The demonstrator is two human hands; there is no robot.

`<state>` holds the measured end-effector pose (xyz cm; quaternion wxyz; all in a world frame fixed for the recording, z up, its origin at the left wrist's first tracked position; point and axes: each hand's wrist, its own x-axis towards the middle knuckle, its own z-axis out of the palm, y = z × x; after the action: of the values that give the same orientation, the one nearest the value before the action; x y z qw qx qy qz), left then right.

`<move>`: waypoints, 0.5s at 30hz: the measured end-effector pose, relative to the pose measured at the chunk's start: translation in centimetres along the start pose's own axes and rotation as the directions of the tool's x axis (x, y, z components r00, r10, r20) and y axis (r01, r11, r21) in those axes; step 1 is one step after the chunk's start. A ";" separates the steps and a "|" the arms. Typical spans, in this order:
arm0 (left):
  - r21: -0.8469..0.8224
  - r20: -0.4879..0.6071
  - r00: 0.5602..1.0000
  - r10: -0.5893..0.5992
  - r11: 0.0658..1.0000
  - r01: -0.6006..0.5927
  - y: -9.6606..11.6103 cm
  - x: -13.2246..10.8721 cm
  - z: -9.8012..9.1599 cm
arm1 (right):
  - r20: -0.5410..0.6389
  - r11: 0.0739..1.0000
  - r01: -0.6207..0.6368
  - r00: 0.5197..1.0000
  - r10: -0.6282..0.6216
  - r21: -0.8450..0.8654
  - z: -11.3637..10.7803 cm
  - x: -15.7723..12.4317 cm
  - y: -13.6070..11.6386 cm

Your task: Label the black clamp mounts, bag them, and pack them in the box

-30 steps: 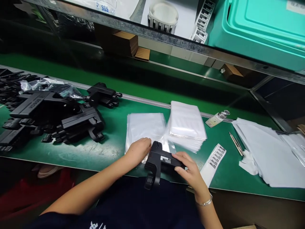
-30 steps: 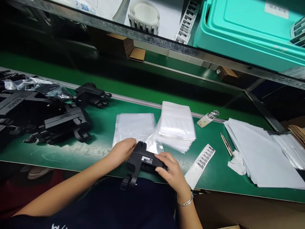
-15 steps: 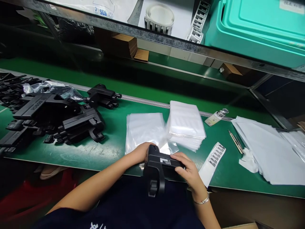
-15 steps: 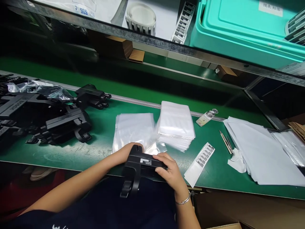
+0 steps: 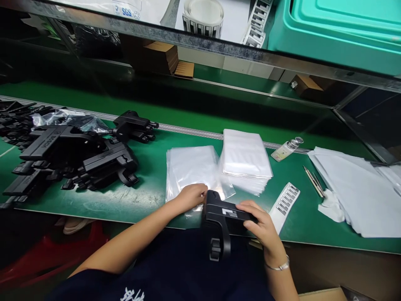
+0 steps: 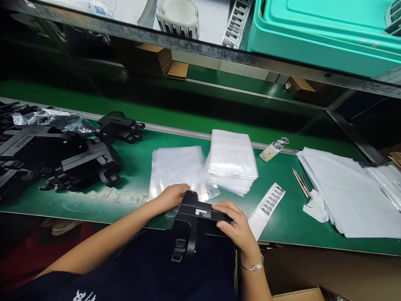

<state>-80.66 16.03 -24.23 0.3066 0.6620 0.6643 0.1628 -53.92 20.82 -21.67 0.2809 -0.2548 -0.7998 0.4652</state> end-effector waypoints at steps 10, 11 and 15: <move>-0.072 -0.039 0.999 0.013 0.997 -0.016 -0.5 -0.7 -1.6 | -0.026 0.961 -0.055 0.998 0.050 -0.272 1.1 0.3 1.7; -0.059 -0.068 0.998 0.006 0.998 -0.010 -0.2 -0.8 -1.7 | -0.015 0.951 -0.022 1.000 0.018 -0.309 1.4 0.4 1.7; 0.048 -0.111 0.994 0.007 0.999 -0.001 1.7 -2.0 -2.2 | -0.066 0.913 0.037 0.995 -0.069 -0.406 2.9 1.1 1.2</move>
<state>-80.86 14.63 -21.15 0.2527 0.6604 0.6827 0.1841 -56.54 20.32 -23.71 0.2658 -0.3037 -0.8737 0.2716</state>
